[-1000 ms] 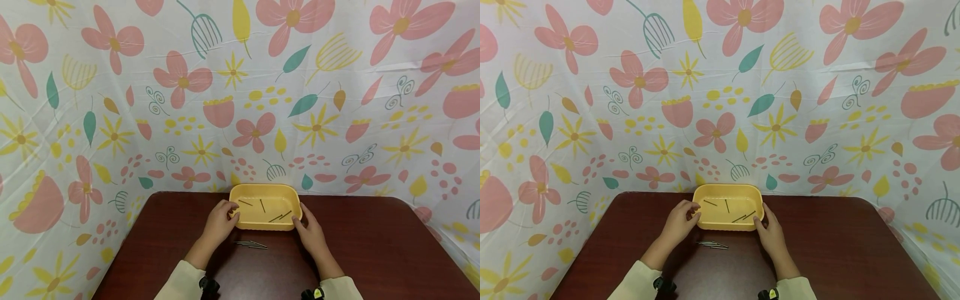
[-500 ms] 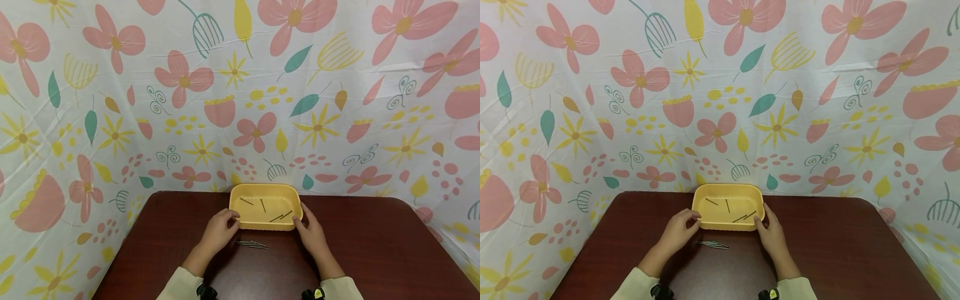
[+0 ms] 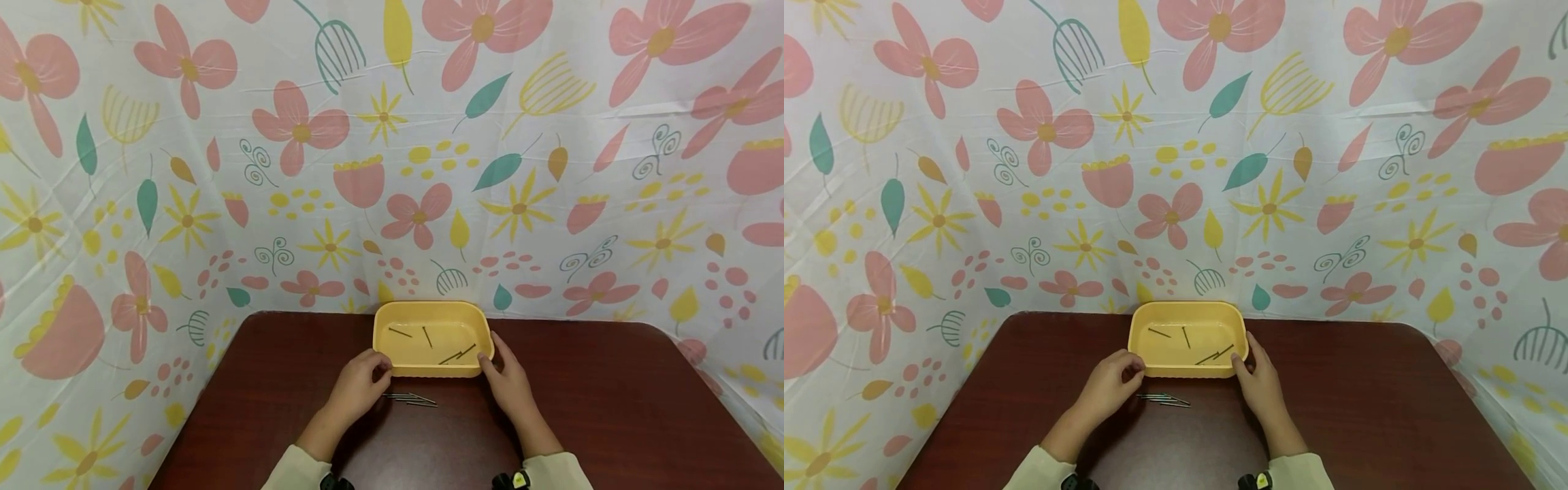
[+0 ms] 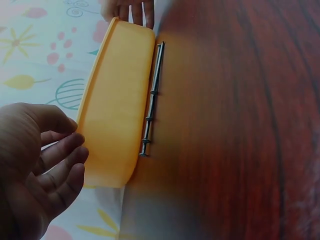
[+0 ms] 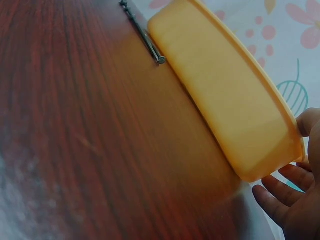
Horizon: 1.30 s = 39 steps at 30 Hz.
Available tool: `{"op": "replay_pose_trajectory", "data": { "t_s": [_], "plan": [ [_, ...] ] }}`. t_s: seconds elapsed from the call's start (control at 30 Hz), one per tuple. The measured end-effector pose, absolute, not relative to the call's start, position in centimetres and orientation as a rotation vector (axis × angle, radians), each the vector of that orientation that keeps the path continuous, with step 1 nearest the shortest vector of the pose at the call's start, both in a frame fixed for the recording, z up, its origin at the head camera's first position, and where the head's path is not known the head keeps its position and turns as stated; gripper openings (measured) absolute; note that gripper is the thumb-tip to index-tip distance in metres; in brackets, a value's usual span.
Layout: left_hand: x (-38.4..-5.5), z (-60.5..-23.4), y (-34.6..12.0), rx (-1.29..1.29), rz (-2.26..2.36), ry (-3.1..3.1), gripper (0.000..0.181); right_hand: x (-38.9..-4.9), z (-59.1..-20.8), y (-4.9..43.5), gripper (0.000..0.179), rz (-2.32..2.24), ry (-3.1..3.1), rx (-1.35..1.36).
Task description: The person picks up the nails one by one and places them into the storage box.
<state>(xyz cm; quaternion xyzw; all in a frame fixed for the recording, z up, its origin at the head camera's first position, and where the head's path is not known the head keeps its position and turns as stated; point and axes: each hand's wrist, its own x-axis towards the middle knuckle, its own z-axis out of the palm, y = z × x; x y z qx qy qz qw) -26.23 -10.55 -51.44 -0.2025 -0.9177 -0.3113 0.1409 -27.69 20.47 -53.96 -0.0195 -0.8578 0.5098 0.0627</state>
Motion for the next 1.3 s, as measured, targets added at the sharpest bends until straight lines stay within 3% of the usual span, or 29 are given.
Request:
{"op": "replay_pose_trajectory", "data": {
  "t_s": [0.6,1.3],
  "plan": [
    [-26.4,-52.4,-10.7,-0.562,-0.898,-2.730,0.008,-27.7,-54.5,20.6,0.057,1.507,-2.557,0.020],
    [-26.4,-53.1,-11.0,-0.728,-0.784,-2.911,0.014,-27.6,-54.3,20.3,0.056,1.465,-2.586,0.027]
  ]
}}
